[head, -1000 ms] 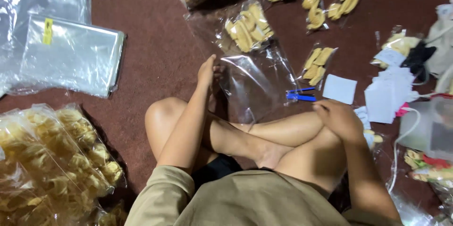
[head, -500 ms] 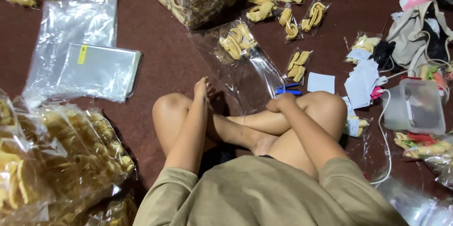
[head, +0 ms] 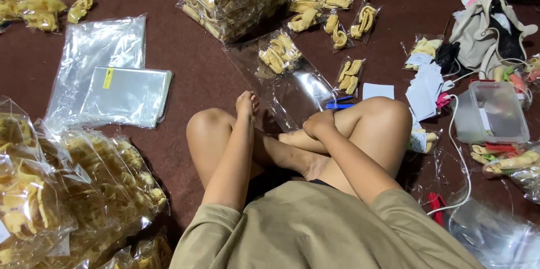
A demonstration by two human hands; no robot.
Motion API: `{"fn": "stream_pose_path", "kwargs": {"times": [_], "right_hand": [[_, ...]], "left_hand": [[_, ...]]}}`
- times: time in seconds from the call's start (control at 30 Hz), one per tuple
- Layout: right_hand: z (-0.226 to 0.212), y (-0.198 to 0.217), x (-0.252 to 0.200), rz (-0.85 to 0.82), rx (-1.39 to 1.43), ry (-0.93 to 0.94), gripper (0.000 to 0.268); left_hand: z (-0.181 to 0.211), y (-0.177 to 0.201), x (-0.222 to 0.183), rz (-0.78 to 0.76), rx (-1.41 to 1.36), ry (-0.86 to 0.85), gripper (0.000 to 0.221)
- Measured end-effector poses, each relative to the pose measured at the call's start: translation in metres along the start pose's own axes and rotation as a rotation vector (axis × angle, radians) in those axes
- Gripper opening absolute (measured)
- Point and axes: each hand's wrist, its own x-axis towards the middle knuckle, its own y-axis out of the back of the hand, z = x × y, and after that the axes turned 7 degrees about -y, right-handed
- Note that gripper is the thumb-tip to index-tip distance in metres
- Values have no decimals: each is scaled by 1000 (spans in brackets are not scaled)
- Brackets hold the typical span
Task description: Manually placing snacks into plastic bags and sealing them with a stapler while sitting on the floor.
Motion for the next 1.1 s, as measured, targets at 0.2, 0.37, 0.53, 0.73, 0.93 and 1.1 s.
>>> {"fn": "stream_pose_path", "kwargs": {"times": [0.2, 0.37, 0.53, 0.73, 0.93, 1.1], "right_hand": [[-8, 7, -18, 71, -34, -43, 54], [-7, -7, -3, 82, -21, -74, 55], [-1, -9, -11, 91, -16, -112, 58], [22, -19, -9, 152, 109, -179, 60], [66, 31, -79, 211, 341, -291, 64], [135, 30, -77, 310, 379, -422, 57]], "left_hand": [[25, -22, -44, 82, 52, -84, 60], [30, -31, -57, 143, 84, -154, 51], [30, -42, -64, 228, 74, -204, 44], [44, -42, -108, 396, 141, -525, 31], [69, 3, -109, 623, 412, -1081, 38], [37, 49, -70, 371, 393, -697, 48]]}}
